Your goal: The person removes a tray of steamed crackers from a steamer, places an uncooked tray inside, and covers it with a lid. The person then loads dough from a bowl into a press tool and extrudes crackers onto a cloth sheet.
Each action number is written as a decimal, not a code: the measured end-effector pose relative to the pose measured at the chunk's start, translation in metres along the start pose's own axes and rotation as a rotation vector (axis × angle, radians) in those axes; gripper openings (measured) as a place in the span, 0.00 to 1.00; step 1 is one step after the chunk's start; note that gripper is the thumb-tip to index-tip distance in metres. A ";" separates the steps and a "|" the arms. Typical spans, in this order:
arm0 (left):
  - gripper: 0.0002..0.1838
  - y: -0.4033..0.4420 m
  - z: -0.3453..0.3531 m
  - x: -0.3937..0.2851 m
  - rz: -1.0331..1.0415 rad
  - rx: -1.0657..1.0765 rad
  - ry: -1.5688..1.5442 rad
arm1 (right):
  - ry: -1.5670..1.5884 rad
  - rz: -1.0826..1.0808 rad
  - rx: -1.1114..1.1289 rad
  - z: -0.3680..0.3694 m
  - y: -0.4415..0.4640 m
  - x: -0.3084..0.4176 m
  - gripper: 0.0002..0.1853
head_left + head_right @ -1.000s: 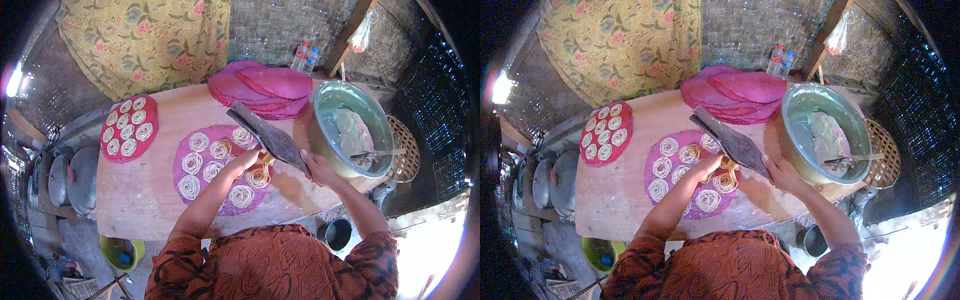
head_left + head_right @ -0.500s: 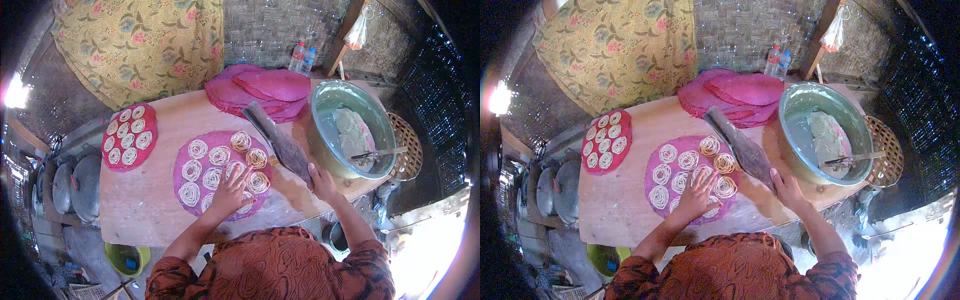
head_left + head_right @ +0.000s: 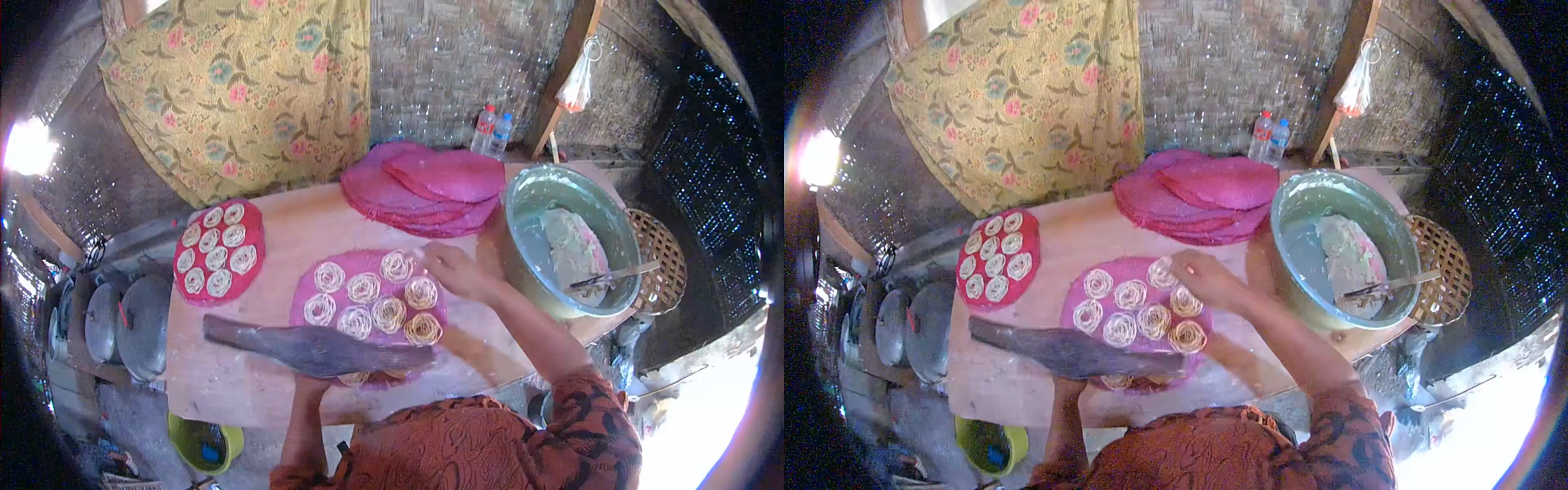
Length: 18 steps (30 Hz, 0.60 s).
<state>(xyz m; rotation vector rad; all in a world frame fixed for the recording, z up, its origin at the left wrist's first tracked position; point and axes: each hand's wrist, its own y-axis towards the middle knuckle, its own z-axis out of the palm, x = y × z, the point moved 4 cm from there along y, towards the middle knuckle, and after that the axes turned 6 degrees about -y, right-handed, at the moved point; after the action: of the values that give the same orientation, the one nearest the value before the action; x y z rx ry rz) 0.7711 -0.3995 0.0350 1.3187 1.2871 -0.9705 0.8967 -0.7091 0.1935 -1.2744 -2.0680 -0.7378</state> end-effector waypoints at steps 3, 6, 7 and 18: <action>0.23 -0.006 -0.048 -0.024 -0.062 -0.286 0.380 | -0.357 0.075 -0.060 0.002 0.077 -0.081 0.19; 0.20 -0.009 -0.100 -0.003 -0.036 -0.640 0.209 | -0.546 0.155 -0.198 -0.006 0.131 -0.153 0.17; 0.18 -0.007 -0.110 -0.007 -0.025 -0.721 0.114 | -0.633 0.243 -0.311 -0.013 0.146 -0.174 0.17; 0.15 0.001 -0.157 0.073 0.009 -1.103 -0.259 | -1.022 0.146 -0.120 -0.006 0.230 -0.265 0.12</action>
<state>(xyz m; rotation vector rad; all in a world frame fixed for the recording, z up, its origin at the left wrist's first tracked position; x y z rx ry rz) 0.7644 -0.2322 -0.0099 0.3245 1.2884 -0.2712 1.2032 -0.7781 0.0384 -2.1381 -2.6446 -0.1056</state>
